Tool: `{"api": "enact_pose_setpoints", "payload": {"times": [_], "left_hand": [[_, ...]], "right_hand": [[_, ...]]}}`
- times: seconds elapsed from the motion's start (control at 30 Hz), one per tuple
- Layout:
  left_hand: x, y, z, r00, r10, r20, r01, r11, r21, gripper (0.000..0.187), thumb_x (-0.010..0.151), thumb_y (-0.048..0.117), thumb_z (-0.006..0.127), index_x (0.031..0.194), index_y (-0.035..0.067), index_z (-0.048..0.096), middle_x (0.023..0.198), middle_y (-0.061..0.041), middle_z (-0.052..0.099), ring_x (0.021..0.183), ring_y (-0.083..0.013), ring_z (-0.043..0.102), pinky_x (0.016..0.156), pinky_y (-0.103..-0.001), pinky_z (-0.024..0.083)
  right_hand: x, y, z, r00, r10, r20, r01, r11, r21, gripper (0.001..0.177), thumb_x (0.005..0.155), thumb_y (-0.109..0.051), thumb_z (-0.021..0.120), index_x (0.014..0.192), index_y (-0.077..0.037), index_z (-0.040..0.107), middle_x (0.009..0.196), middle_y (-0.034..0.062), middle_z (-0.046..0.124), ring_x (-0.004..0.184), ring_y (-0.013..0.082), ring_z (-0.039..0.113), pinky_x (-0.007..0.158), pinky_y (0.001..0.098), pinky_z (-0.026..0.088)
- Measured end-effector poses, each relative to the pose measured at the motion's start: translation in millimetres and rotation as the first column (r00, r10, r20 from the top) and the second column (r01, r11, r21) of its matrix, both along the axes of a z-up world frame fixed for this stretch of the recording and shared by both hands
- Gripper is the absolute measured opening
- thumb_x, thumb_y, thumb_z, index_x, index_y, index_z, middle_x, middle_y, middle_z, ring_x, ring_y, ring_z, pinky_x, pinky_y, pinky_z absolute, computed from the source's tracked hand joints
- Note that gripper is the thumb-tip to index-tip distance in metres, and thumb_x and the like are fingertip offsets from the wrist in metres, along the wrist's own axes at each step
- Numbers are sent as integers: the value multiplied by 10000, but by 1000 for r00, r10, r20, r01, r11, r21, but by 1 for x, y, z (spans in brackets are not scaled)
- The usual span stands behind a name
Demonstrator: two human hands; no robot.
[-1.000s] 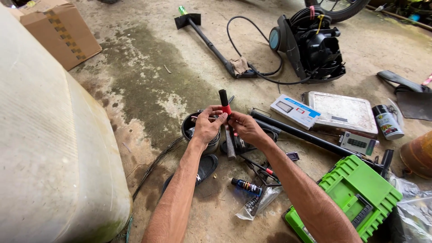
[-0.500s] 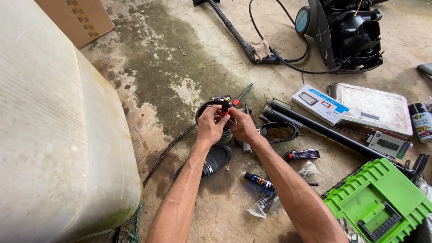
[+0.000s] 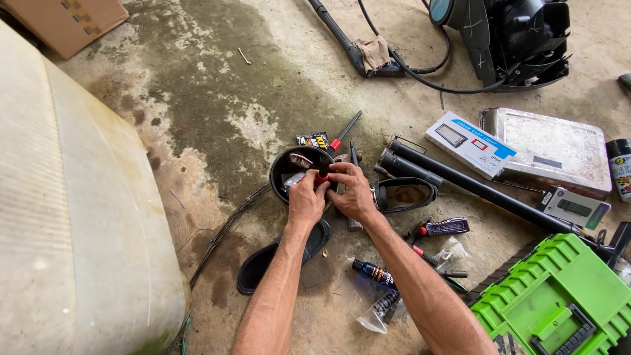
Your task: Maintaining and repairing various items including work boots, garden shears, and mechanical components.
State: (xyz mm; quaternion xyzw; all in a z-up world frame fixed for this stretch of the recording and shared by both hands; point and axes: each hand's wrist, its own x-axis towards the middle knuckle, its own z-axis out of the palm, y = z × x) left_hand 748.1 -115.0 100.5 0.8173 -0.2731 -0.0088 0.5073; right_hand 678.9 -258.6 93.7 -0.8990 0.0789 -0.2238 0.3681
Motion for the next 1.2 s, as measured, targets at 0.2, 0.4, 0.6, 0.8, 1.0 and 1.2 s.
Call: {"api": "enact_pose_setpoints", "payload": {"times": [0.2,0.4,0.6,0.8,1.0,1.2], "left_hand": [[9,-18,0,991,-8,-130,38,974,224,285,881,157,765,1149,74,718,971,-212,768,937,-378,745,809,-459,591],[20,-18,-39,998,-49,25,46,994,101,401,815,138,806,1160,-18,675,979,-190,756,909,-334,755,847,-437,586],[-16,-10,45,978,82,193,-100,991,84,255,808,112,752,943,3,566,921,-141,561,733,-283,668,622,-422,579],[-57,-57,60,970,-112,217,107,994,38,132,946,180,701,937,89,605,899,-92,659,810,-323,694,703,-444,570],[-94,-89,10,918,-396,4,371,862,346,175,910,261,732,990,111,686,977,-115,711,935,-372,697,801,-499,567],[-125,-102,-62,857,-487,-168,495,688,530,324,879,228,731,1189,143,693,1199,-126,668,1103,-377,650,946,-506,536]], "right_hand": [[-8,-24,16,993,114,-13,-98,898,430,392,833,-113,779,1219,-62,739,1297,75,678,1180,164,643,987,321,528],[-39,-70,-12,967,-173,-189,251,794,554,227,953,-127,722,1156,-40,774,913,27,775,803,69,680,708,237,554],[-82,-98,-3,891,-246,-383,402,820,408,229,927,-175,730,1127,-82,790,890,30,781,752,85,680,686,253,550],[-116,-119,-14,829,-227,-510,331,936,122,300,874,-320,762,1115,-147,801,957,64,805,846,166,753,786,318,582],[-151,-126,-66,710,-126,-693,150,988,-26,343,822,-370,772,1084,-150,793,1014,99,802,913,251,771,863,367,601],[-176,-116,-91,584,-112,-804,-23,988,-154,370,826,-316,755,1175,-194,779,1123,137,750,1048,332,706,946,421,565]]}}
